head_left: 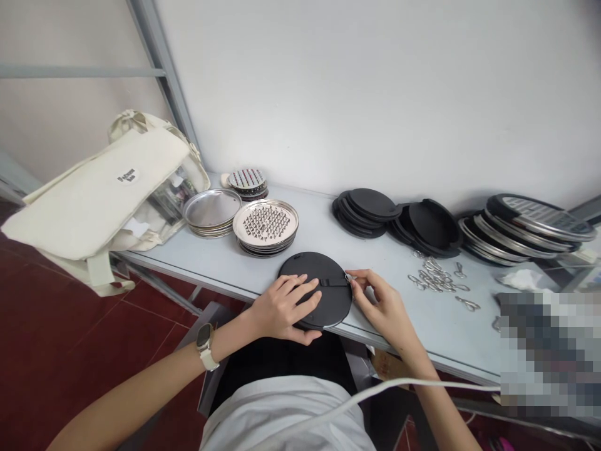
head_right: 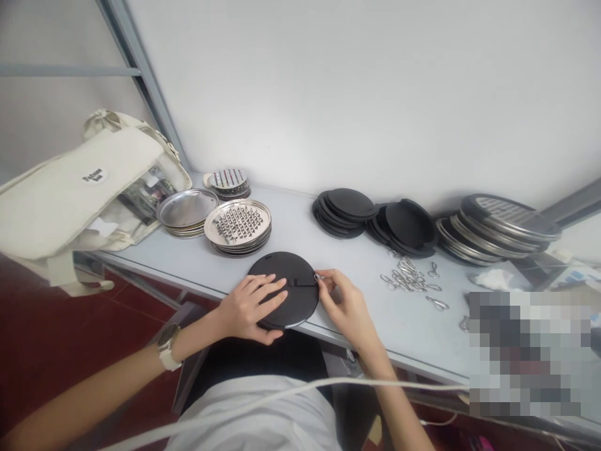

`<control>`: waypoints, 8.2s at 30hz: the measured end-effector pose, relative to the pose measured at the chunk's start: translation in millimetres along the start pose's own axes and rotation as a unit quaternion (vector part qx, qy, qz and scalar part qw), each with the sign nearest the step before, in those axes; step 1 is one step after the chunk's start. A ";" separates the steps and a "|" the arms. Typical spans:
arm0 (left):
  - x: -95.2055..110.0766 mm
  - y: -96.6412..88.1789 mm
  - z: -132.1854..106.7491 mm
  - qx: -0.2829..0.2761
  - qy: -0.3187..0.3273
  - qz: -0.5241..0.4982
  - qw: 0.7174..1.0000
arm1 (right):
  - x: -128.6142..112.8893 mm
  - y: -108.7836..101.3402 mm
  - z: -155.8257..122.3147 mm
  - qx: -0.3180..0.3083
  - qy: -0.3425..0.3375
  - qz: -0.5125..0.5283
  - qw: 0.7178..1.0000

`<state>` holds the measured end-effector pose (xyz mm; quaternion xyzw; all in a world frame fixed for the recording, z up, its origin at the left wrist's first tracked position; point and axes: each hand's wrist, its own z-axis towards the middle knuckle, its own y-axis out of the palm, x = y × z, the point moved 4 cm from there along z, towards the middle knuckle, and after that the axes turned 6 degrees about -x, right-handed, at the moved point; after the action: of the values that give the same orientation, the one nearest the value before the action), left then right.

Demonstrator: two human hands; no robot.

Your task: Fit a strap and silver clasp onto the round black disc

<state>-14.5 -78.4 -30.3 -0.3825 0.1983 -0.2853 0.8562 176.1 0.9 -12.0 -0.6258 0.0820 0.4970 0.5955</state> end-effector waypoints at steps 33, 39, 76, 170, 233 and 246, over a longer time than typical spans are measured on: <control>0.0 -1.4 1.0 0.005 0.001 -0.001 1.000 | -0.1 3.5 -1.5 -0.048 0.021 0.042 0.998; 0.2 -2.0 1.5 0.009 0.003 -0.001 1.000 | 0.6 3.6 -2.1 -0.049 0.027 0.052 0.997; -0.4 0.0 -0.1 0.003 0.000 -0.005 1.000 | -3.1 0.1 -1.4 -0.019 0.025 0.002 1.000; -0.2 -0.7 -0.2 0.002 0.001 0.003 1.000 | 10.7 3.2 -0.8 -0.044 0.048 0.112 0.992; 0.0 -0.9 1.5 -0.003 -0.002 0.000 1.000 | 3.5 2.9 -1.7 -0.053 0.032 0.079 0.995; 0.0 -0.1 0.2 -0.009 -0.009 0.004 1.000 | 2.8 2.2 -1.6 -0.033 0.029 0.040 0.998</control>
<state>-14.4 -78.4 -30.1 -0.3917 0.1946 -0.2763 0.8558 176.7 0.4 -15.8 -0.6551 0.1078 0.5045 0.5520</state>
